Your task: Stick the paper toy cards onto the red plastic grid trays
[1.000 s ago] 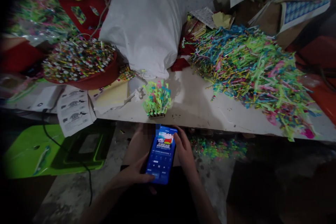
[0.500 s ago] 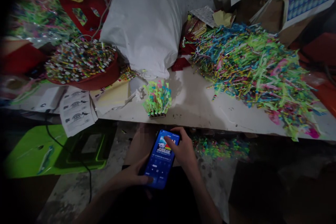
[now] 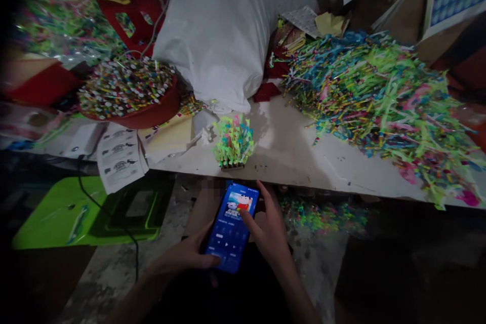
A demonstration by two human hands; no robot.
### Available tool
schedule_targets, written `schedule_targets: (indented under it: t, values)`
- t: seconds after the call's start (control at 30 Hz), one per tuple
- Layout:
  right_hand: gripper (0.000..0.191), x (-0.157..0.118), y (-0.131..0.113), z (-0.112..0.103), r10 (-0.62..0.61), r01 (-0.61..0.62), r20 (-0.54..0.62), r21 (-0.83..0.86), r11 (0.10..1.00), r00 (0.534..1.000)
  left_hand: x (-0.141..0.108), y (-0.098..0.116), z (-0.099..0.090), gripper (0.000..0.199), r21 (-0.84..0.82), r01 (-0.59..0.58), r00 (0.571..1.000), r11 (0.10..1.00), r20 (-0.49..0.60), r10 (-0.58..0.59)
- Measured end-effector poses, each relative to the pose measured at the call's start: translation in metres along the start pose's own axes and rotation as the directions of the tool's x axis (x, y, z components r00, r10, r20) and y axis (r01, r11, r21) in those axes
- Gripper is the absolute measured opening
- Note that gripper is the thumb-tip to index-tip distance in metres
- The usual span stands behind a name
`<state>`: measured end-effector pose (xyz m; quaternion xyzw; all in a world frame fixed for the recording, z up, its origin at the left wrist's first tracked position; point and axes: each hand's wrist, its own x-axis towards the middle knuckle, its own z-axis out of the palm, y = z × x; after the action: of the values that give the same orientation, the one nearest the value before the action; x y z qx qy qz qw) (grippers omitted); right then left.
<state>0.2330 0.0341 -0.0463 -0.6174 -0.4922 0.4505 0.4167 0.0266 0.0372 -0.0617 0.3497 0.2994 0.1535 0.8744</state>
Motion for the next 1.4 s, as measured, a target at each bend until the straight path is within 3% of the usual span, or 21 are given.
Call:
schedule_targets:
  t: [0.23,0.37,0.53,0.77,1.13,1.4]
  values:
    - [0.055,0.004,-0.012,0.001,0.009,-0.009,-0.022,0.012,1.0,1.0,-0.005,0.008,0.008,0.096,0.054,-0.014,1.0,0.998,-0.012,0.014]
    - [0.043,0.016,-0.019,0.002,-0.043,0.046,-0.086,0.039,0.998,0.995,-0.009,0.009,0.009,0.093,0.117,0.021,1.0,0.993,-0.012,-0.02]
    - [0.044,0.026,-0.019,0.004,-0.037,0.04,-0.104,0.026,0.999,0.994,-0.009,0.006,0.009,0.091,0.128,0.04,0.999,0.991,0.002,-0.041]
    - [0.039,0.02,-0.009,0.005,-0.055,0.057,-0.054,0.035,0.998,0.997,-0.009,0.003,0.008,0.097,0.08,0.067,0.998,0.995,-0.022,-0.066]
    - [0.026,0.02,-0.018,0.002,-0.048,0.055,-0.109,0.062,0.997,0.993,-0.008,0.006,0.008,0.097,0.07,0.055,0.998,0.996,-0.021,-0.053]
    - [0.028,0.015,-0.01,0.003,-0.028,0.035,-0.113,0.061,0.998,0.993,-0.009,0.008,0.005,0.096,0.095,0.048,0.994,0.994,-0.099,-0.039]
